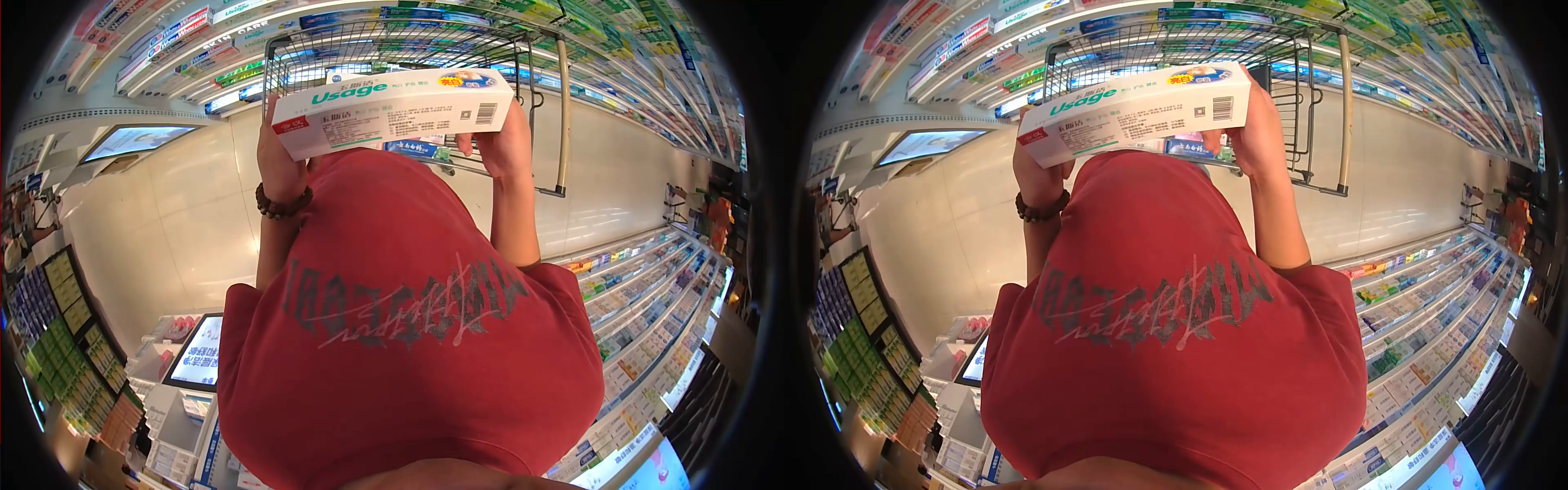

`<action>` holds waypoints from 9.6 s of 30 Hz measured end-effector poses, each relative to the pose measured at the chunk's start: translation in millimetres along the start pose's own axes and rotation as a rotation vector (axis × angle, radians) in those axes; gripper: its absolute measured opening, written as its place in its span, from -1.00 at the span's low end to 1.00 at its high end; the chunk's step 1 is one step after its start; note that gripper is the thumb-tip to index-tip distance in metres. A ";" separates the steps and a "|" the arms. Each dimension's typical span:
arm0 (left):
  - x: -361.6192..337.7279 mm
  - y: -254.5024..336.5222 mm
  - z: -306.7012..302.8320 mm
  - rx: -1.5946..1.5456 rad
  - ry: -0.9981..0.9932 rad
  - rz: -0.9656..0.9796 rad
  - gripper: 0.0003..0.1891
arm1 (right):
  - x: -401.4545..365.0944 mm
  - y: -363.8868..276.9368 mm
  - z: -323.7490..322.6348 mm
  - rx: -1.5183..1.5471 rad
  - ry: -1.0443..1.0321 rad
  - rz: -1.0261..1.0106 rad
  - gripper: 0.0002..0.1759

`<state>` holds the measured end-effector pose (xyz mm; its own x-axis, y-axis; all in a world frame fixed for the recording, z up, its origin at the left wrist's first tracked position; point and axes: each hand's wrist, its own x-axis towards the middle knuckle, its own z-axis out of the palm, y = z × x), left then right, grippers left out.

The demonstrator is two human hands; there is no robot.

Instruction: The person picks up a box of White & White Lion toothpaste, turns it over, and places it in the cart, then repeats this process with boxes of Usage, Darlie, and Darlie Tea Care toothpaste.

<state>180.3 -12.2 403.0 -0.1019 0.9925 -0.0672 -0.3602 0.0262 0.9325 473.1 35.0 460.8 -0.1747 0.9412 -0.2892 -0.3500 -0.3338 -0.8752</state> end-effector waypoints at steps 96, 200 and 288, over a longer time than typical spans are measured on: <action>-10.5 -4.5 6.0 0.675 0.138 0.414 -0.59 | -6.9 -3.7 15.1 -0.062 0.107 -0.060 -0.36; 31.5 -255.9 -82.6 1.443 0.173 -0.626 -0.68 | 328.8 199.3 134.2 -1.012 -0.376 -1.270 -0.42; -88.2 -323.7 96.6 1.536 -0.407 -0.272 -0.57 | -306.7 -124.7 -20.2 -0.042 -0.097 -1.951 -0.69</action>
<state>395.4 -96.7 141.3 0.1373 0.8966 -0.4210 0.9233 0.0381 0.3821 588.9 -211.1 650.8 0.3195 -0.0463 0.9465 -0.0765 0.9943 0.0745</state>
